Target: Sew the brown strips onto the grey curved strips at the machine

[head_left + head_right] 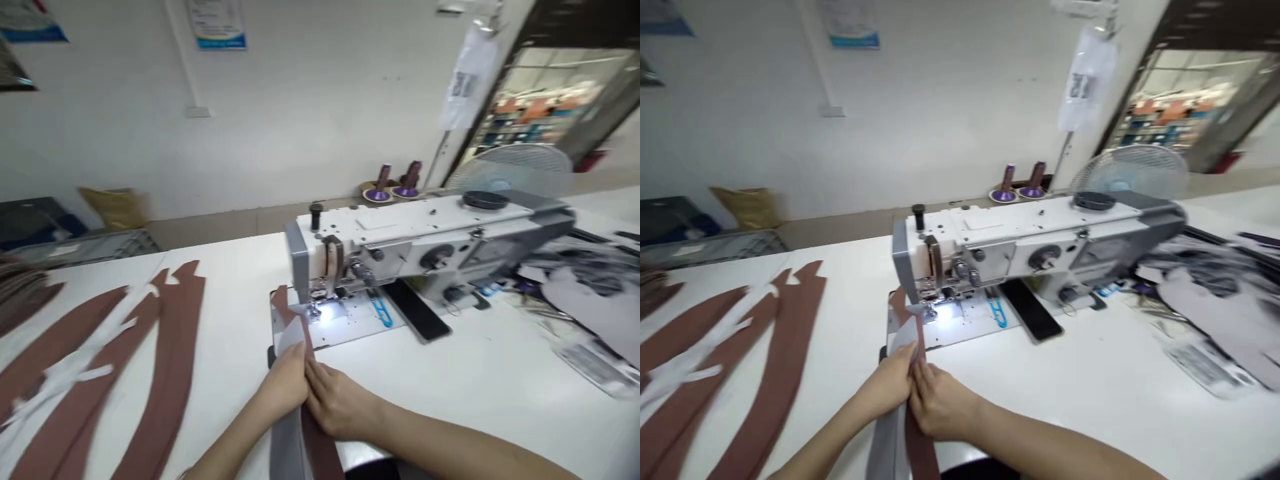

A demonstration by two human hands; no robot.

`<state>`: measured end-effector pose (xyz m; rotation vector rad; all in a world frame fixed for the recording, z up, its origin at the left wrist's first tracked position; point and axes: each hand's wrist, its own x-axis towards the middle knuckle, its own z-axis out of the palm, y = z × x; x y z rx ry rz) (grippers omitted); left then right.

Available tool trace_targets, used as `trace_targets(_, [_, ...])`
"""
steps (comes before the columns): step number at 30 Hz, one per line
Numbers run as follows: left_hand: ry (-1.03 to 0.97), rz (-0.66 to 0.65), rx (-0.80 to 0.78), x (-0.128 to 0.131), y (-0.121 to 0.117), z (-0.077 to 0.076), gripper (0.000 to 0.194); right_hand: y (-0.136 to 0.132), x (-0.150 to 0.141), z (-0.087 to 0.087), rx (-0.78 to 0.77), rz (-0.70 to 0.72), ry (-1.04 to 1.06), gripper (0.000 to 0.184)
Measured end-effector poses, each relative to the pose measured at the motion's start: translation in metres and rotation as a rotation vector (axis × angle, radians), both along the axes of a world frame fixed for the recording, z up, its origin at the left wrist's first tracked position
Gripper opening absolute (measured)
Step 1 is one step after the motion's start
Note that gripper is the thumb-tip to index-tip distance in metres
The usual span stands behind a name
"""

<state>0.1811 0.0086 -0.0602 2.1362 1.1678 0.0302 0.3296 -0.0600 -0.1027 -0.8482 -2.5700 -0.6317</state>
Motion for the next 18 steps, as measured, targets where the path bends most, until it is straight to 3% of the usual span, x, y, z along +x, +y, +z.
trace_targets(7, [0.19, 0.11, -0.083, 0.015, 0.005, 0.011, 0.08, -0.002, 0.007, -0.006, 0.076, 0.009, 0.02, 0.027])
trace_targets(13, [0.185, 0.026, -0.092, 0.018, 0.023, 0.009, 0.082, 0.003, 0.014, -0.007, -0.001, -0.036, 0.022, 0.025])
trace_targets(18, [0.203, -0.011, -0.109, 0.024, 0.028, 0.01, 0.083, 0.005, 0.025, -0.01, 0.03, -0.062, 0.031, 0.028])
